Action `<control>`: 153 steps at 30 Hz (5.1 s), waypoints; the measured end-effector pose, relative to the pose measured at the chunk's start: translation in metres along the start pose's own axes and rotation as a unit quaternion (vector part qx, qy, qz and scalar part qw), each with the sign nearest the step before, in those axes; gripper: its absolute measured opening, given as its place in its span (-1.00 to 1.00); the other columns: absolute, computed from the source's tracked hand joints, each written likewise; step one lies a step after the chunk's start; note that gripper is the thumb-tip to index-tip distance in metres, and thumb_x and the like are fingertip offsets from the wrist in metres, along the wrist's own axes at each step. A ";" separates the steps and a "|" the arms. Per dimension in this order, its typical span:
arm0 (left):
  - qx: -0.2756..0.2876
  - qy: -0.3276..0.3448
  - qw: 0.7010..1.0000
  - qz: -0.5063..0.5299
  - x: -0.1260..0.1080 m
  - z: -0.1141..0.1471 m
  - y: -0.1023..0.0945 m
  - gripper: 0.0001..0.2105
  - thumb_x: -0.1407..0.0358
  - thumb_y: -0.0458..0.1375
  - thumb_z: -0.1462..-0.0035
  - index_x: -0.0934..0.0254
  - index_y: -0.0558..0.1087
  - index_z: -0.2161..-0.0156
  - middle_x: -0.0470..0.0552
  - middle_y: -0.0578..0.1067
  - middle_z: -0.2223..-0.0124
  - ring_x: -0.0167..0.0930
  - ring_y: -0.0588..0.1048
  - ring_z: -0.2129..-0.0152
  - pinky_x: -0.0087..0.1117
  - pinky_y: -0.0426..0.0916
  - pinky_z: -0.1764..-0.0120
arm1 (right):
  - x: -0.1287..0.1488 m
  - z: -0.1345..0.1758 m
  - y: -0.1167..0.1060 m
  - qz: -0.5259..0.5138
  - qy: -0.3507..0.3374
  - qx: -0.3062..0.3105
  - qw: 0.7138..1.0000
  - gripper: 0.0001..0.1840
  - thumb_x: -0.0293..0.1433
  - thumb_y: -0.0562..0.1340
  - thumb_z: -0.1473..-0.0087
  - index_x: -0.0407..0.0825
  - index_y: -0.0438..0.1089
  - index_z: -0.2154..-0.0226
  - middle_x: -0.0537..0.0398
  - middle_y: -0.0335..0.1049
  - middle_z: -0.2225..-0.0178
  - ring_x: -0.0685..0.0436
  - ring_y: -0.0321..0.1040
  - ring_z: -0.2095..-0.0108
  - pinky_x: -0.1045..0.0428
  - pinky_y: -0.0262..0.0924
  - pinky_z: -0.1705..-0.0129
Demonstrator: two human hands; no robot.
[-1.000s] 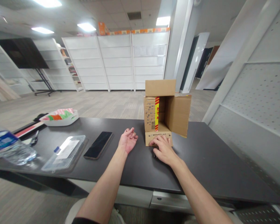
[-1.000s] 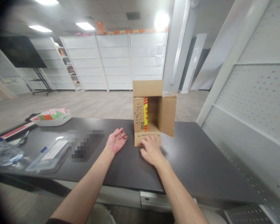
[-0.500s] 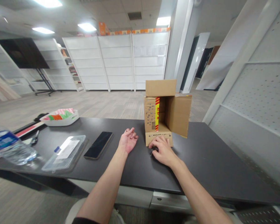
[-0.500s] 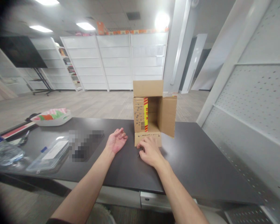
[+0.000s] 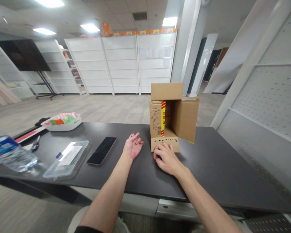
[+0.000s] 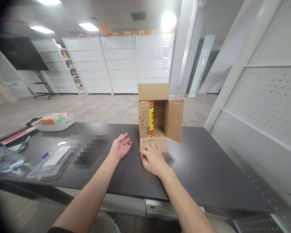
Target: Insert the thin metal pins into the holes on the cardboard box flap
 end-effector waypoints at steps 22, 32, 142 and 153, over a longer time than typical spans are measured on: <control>0.001 0.003 1.000 -0.003 0.000 -0.001 -0.001 -0.75 0.55 0.23 0.10 0.28 0.21 0.50 -0.17 0.47 0.45 -0.62 0.12 0.72 -0.44 0.16 0.49 | 0.005 0.000 0.000 0.016 -0.007 -0.010 1.000 -0.87 -0.55 0.10 -0.02 0.01 0.24 0.39 0.10 0.30 0.29 -0.15 0.09 0.18 -0.04 -0.09 0.16; 0.002 0.008 1.000 -0.011 -0.001 -0.001 -0.001 -0.74 0.55 0.23 0.10 0.29 0.20 0.50 -0.17 0.47 0.44 -0.63 0.11 0.72 -0.44 0.15 0.49 | -0.010 0.000 -0.017 -0.019 0.033 -0.119 0.992 -0.91 -0.51 0.11 -0.05 0.00 0.25 0.39 0.06 0.31 0.26 -0.16 0.14 0.16 -0.05 -0.07 0.14; -0.002 0.001 1.000 -0.006 0.001 -0.001 -0.001 -0.74 0.55 0.23 0.09 0.28 0.20 0.49 -0.17 0.47 0.44 -0.62 0.11 0.73 -0.45 0.15 0.50 | -0.051 0.002 -0.032 -0.112 0.054 -0.300 0.946 -0.94 -0.41 0.10 -0.13 -0.01 0.26 0.38 0.05 0.36 0.38 -0.13 0.30 0.33 -0.03 0.17 0.21; 0.001 0.005 1.000 -0.017 0.000 -0.001 0.000 -0.74 0.54 0.23 0.09 0.28 0.20 0.50 -0.16 0.48 0.43 -0.63 0.12 0.73 -0.45 0.16 0.50 | -0.050 0.001 -0.034 -0.102 0.058 -0.297 0.948 -0.93 -0.41 0.09 -0.13 0.00 0.26 0.36 0.06 0.36 0.38 -0.13 0.30 0.34 -0.03 0.17 0.23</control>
Point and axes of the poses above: each hand's wrist, its own z-axis away from the middle knuckle, its own y-axis out of the palm, x = y × z, the point moved 10 cm from there along -z, towards the middle knuckle
